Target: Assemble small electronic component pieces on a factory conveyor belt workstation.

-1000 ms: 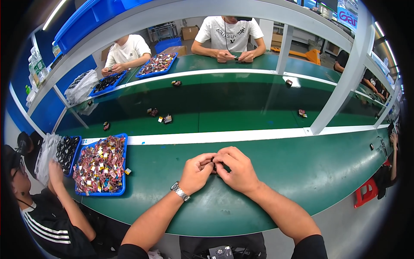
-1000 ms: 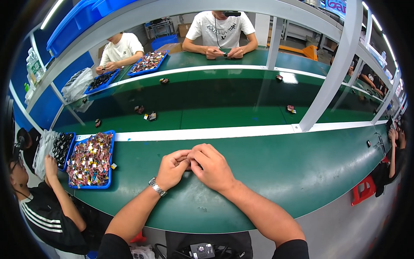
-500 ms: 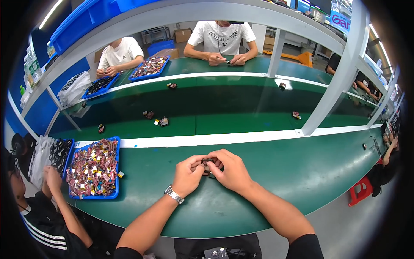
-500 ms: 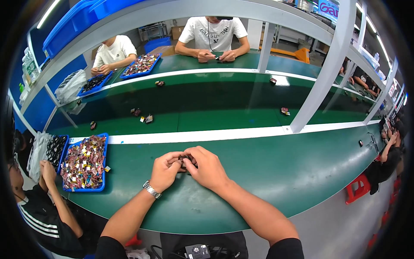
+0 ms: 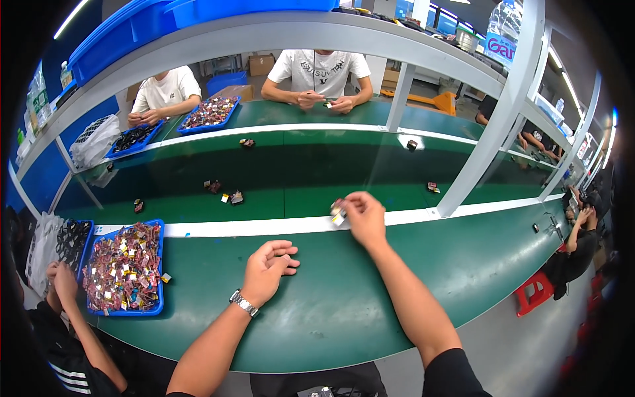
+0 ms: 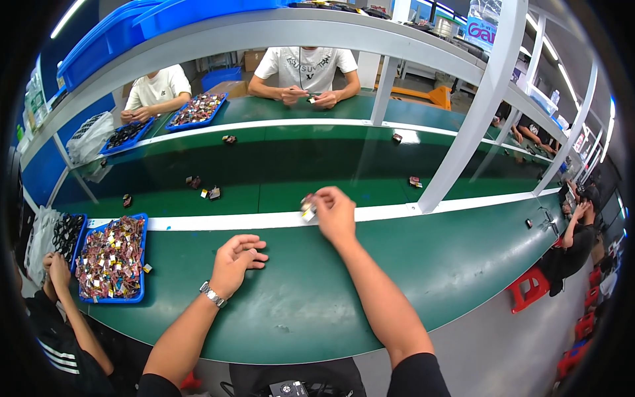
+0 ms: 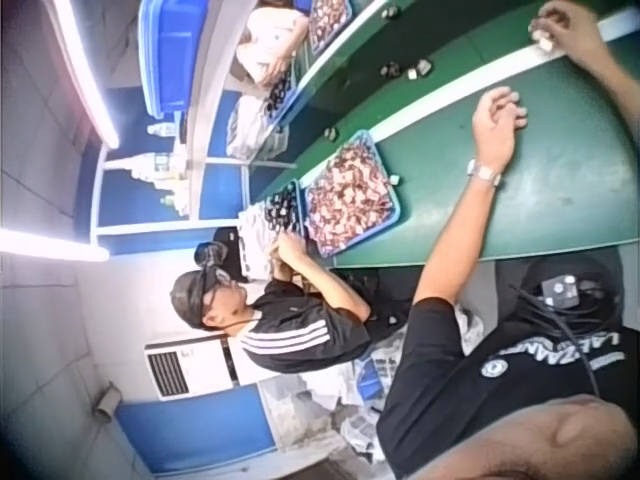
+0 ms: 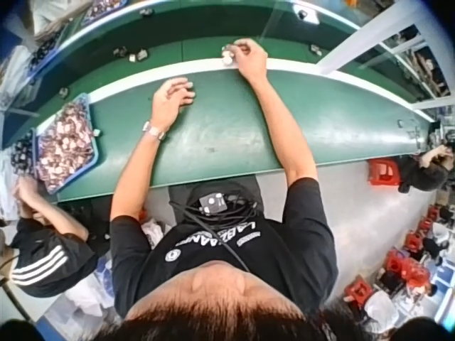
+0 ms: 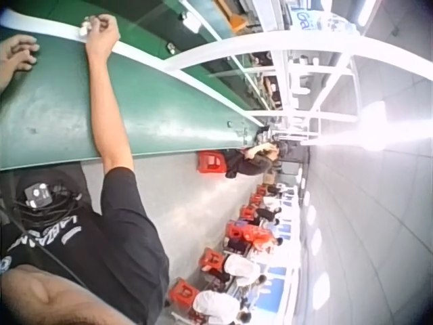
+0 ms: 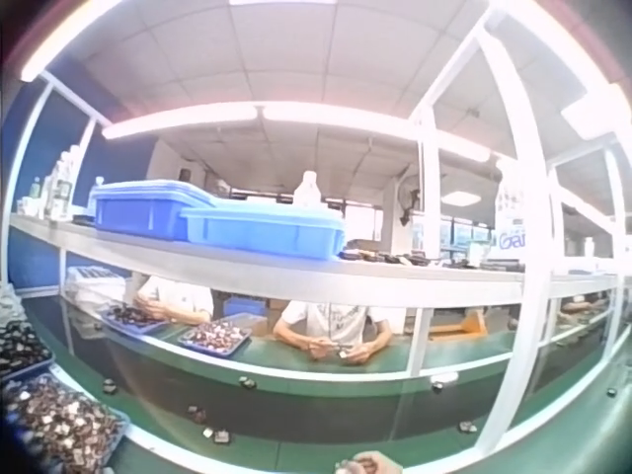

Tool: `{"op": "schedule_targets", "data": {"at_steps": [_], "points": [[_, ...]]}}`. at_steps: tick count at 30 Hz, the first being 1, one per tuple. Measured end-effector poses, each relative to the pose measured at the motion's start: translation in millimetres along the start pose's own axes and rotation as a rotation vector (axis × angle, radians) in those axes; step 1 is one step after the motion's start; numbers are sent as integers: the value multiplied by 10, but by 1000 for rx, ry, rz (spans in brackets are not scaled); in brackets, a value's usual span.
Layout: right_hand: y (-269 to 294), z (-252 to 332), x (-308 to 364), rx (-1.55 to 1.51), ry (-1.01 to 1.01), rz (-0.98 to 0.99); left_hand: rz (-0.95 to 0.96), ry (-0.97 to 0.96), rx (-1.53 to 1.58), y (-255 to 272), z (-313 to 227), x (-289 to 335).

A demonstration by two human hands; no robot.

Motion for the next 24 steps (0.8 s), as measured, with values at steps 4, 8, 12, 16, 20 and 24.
{"op": "schedule_targets", "data": {"at_steps": [4, 8, 12, 16, 20, 24], "points": [[30, -317, -440, 237, -113, -119, 21, -2, -63, 29, -14, 55], [-11, -564, -547, 338, 43, -112, 68, -2, -20, 52, 30, -52], [43, -496, -478, 532, 114, -284, 6, -66, -116, 171, -19, -157], [111, -172, -185, 359, 126, -238, -350, -330, -527, 451, -22, -251], [-13, 72, 529, 284, 381, 12, -626, -249, -651, 830, -78, -245], [73, 412, 890, 188, 345, 342, -614, -316, -993, 927, -161, -581]]}}
Point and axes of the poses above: each hand's wrist, its own x-axis away from the middle knuckle, its own y-axis out of the back of the hand, z = x × y, the point moved 1 cm from there along -x, towards the middle knuckle, and after that the axes turned 8 degrees about x, right-handed, at the moved point
